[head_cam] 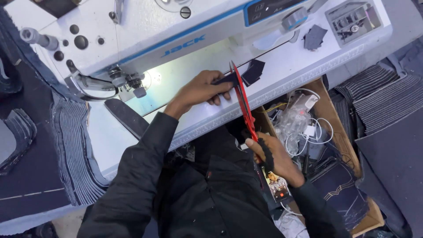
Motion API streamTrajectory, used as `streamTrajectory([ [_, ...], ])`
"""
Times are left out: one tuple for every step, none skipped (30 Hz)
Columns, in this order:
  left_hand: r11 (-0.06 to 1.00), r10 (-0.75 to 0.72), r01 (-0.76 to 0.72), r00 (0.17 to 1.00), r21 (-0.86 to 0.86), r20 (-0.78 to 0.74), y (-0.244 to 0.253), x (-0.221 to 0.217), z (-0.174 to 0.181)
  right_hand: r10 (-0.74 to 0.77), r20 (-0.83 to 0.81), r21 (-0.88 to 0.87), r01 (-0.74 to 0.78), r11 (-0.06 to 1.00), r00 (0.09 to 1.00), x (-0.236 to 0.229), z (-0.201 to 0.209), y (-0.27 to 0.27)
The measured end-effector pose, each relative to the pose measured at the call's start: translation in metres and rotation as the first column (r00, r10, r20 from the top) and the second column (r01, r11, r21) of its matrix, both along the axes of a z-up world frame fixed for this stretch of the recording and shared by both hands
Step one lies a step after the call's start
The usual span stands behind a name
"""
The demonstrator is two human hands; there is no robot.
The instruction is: The person cuts pieces of fabric by hand, using scissors and snips to cut the fabric and threads, then places the cut fabric into a plastic bag and onto a stack.
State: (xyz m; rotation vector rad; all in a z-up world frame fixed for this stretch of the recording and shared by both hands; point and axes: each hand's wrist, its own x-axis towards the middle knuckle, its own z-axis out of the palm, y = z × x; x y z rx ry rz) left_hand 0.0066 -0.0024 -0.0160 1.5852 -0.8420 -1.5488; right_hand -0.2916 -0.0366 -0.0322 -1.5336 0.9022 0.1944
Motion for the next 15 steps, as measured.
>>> streamTrajectory([
  [1.000, -0.004, 0.004, 1.000, -0.001, 0.000, 0.003, 0.000, -0.005, -0.004, 0.000, -0.001, 0.004, 1.000, 1.000, -0.001, 0.001, 0.000],
  [1.000, 0.025, -0.025, 1.000, -0.010, 0.000, 0.005, 0.002, -0.010, -0.028, -0.018, 0.004, 0.028, 1.000, 0.999, 0.001, 0.001, 0.000],
  [0.998, 0.053, -0.053, 0.999, -0.020, 0.000, 0.008, 0.005, -0.015, -0.051, -0.037, 0.009, 0.052, 0.999, 0.998, 0.003, 0.000, -0.001],
  [0.998, 0.056, -0.056, 0.998, -0.017, -0.002, 0.010, 0.005, -0.017, -0.048, -0.039, 0.012, 0.048, 0.999, 0.998, 0.001, -0.002, -0.001],
  [0.994, 0.101, -0.102, 0.994, -0.027, -0.035, 0.013, 0.004, -0.019, -0.029, -0.028, 0.001, 0.029, 1.000, 0.999, 0.000, -0.004, -0.001],
  [0.988, 0.145, -0.148, 0.987, -0.038, -0.068, 0.015, 0.003, -0.021, -0.009, -0.016, -0.012, 0.008, 1.000, 1.000, -0.001, -0.007, -0.002],
  [0.988, 0.150, -0.153, 0.986, -0.038, -0.071, 0.013, 0.002, -0.022, -0.004, -0.018, -0.012, 0.004, 1.000, 1.000, 0.000, -0.006, -0.002],
  [0.988, 0.145, -0.149, 0.986, -0.041, -0.078, 0.012, 0.000, -0.022, 0.027, -0.006, -0.058, -0.027, 0.998, 1.000, 0.002, -0.006, -0.003],
  [0.988, 0.141, -0.145, 0.986, -0.045, -0.085, 0.010, -0.001, -0.022, 0.058, 0.005, -0.105, -0.057, 0.993, 0.998, 0.003, -0.005, -0.004],
  [0.988, 0.142, -0.146, 0.986, -0.044, -0.087, 0.009, -0.004, -0.022, 0.059, 0.003, -0.104, -0.058, 0.993, 0.998, 0.005, -0.004, -0.003],
  [0.990, 0.135, -0.140, 0.986, -0.036, -0.100, 0.007, -0.006, -0.021, 0.065, 0.000, -0.130, -0.065, 0.989, 0.998, 0.007, -0.003, -0.002],
  [0.991, 0.127, -0.131, 0.986, -0.029, -0.112, 0.005, -0.008, -0.020, 0.070, -0.002, -0.156, -0.069, 0.985, 0.998, 0.010, -0.001, -0.001],
  [0.991, 0.126, -0.130, 0.986, -0.029, -0.112, 0.005, -0.009, -0.019, 0.069, -0.003, -0.156, -0.069, 0.985, 0.998, 0.012, -0.001, 0.000],
  [0.991, 0.129, -0.133, 0.984, -0.020, -0.122, 0.004, -0.009, -0.019, 0.056, -0.014, -0.159, -0.058, 0.986, 0.998, 0.014, 0.000, 0.001],
  [0.991, 0.132, -0.135, 0.982, -0.010, -0.131, 0.004, -0.010, -0.018, 0.044, -0.026, -0.163, -0.047, 0.986, 0.999, 0.016, 0.000, 0.002],
])
